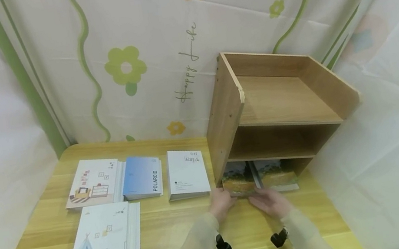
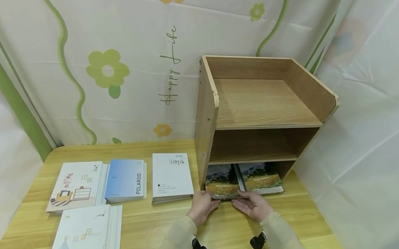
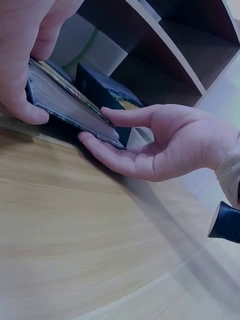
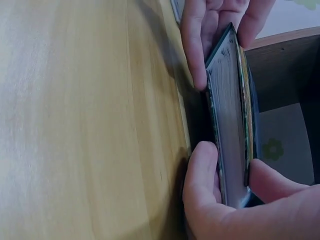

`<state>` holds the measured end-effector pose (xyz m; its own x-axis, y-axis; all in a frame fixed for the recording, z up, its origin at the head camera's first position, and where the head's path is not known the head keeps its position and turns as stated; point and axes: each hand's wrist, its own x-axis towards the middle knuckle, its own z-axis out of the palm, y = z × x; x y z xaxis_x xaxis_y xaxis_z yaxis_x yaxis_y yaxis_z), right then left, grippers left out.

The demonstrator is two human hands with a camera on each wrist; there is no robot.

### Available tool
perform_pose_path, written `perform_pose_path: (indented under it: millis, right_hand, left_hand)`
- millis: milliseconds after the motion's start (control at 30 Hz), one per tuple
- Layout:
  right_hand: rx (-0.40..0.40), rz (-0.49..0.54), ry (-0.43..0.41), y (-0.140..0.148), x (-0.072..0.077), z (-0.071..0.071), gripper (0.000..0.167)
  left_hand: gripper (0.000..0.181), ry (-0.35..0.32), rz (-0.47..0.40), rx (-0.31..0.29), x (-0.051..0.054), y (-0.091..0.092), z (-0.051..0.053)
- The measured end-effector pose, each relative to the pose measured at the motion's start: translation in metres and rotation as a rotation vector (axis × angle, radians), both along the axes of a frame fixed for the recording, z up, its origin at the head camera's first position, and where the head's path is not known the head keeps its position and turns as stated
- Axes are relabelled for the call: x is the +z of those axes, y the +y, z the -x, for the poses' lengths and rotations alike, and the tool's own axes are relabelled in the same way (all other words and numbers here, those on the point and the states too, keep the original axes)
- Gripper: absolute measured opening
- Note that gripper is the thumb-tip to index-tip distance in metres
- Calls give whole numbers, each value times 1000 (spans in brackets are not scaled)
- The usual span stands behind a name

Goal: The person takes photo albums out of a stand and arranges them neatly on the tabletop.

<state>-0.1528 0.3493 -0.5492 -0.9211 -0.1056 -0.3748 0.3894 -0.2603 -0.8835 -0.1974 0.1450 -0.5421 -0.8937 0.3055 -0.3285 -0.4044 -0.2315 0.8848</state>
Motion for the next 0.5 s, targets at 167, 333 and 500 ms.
perform_pose_path:
  millis: [167,333,500]
  right_hand:
    - [-167,157,-119,-4,2,0,35]
    - [-184,105,-127,-9,5,-1,49]
    - [-131,71,-85,-6,3,-3,47]
  left_hand:
    - [43,1,-34,8,-1,0,0]
    - [51,-7,-47,23,-8,2,2]
    - [41,-10,-3,3,-11,3,4]
